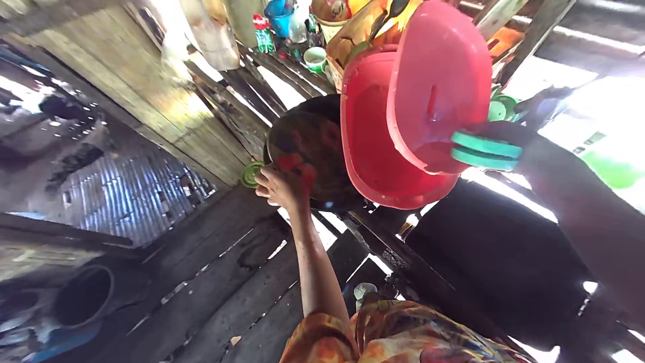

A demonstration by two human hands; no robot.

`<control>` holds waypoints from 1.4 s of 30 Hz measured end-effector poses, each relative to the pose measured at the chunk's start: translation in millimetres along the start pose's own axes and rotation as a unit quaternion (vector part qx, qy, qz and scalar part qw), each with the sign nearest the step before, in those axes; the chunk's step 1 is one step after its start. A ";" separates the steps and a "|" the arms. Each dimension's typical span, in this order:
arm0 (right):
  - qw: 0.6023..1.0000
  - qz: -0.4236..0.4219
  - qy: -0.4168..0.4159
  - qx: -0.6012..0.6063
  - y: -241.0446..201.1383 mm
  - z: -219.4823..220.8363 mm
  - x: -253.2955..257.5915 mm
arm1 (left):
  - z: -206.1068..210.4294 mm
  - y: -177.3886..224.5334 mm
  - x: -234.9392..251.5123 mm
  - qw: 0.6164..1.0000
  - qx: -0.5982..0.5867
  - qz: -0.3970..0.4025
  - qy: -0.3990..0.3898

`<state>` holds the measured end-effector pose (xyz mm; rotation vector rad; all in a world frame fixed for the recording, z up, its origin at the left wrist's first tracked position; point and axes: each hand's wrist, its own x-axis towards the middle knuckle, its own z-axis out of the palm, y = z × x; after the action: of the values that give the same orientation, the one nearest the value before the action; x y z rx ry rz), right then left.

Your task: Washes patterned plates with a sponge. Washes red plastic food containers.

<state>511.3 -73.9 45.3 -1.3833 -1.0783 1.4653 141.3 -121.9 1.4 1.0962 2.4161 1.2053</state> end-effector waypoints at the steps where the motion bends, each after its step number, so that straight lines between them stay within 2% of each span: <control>1: 1.000 -0.006 -0.025 0.000 3.0 -2.6 4.5 | 1.8 0.2 0.1 0.999 0.040 0.012 -0.003; 3: 0.999 -0.015 -0.048 0.003 8.0 -2.0 8.6 | 3.0 -0.2 -1.5 0.996 0.083 0.038 -0.002; 6: 0.999 0.003 -0.008 -0.031 -4.4 24.1 -5.4 | -0.9 5.2 -7.2 0.995 0.054 0.083 0.019; 8: 0.999 0.007 -0.022 -0.035 -6.4 28.1 -6.1 | -2.4 12.1 -6.6 0.992 -0.044 0.119 0.019; 9: 0.999 0.009 -0.029 -0.036 -5.8 27.8 -3.8 | 1.1 14.5 -3.1 0.984 -0.118 0.130 -0.005; 10: 0.999 0.010 -0.034 -0.033 -4.0 27.2 -1.6 | 3.3 17.7 -2.3 0.972 -0.187 0.122 -0.070; 12: 0.999 0.008 -0.041 -0.027 -1.5 26.9 -0.5 | 7.9 25.8 -5.5 0.916 -0.310 0.085 -0.240; 14: 0.999 0.008 -0.033 -0.013 1.7 29.4 -1.6 | 11.2 30.5 -9.3 0.832 -0.413 0.024 -0.369; 16: 1.000 0.011 -0.024 -0.008 3.0 32.0 -0.2 | 9.0 35.3 -15.1 0.758 -0.497 -0.019 -0.421; 17: 1.000 0.008 -0.022 -0.004 2.6 32.8 0.9 | 6.5 35.6 -16.4 0.735 -0.522 -0.022 -0.433; 18: 1.000 0.003 -0.028 -0.008 0.7 33.9 0.9 | 3.7 33.3 -17.5 0.727 -0.529 -0.011 -0.437; 19: 0.999 -0.001 -0.033 -0.019 -2.7 36.7 -0.5 | 0.9 29.6 -19.5 0.732 -0.530 0.012 -0.428; 21: 0.997 -0.014 -0.042 -0.061 -12.9 46.1 -2.5 | -5.2 27.5 -23.6 0.768 -0.517 0.038 -0.376; 23: 0.995 -0.019 -0.024 -0.100 -21.4 55.1 -2.5 | -7.8 34.7 -23.5 0.806 -0.511 0.021 -0.297; 25: 0.995 -0.041 -0.004 -0.089 -27.9 58.1 -0.8 | -16.2 39.9 -18.6 0.832 -0.508 0.010 -0.222; 27: 0.994 -0.073 0.016 -0.079 -35.7 55.7 -1.1 | -31.4 38.7 -15.1 0.854 -0.499 -0.005 -0.148; 30: 0.988 -0.110 0.048 -0.098 -49.1 51.4 -1.7 | -59.6 19.7 -9.5 0.869 -0.494 0.014 -0.034; 33: 0.985 -0.101 0.074 -0.119 -53.6 53.2 3.3 | -84.5 0.0 -5.0 0.849 -0.516 0.067 0.093; 36: 0.979 -0.097 0.070 -0.165 -56.2 82.6 14.7 | -98.0 -4.3 -1.3 0.805 -0.559 0.080 0.184; 39: 0.974 -0.089 0.039 -0.205 -46.0 109.4 38.3 | -99.5 -3.6 -5.3 0.774 -0.600 0.048 0.196; 42: 0.973 -0.084 0.017 -0.216 -27.8 111.7 67.1 | -94.5 -5.3 -10.4 0.758 -0.628 0.014 0.176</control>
<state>396.8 -6.5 55.5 -1.5580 -1.5150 1.1195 99.1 -187.3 56.3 0.4307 1.0832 2.5469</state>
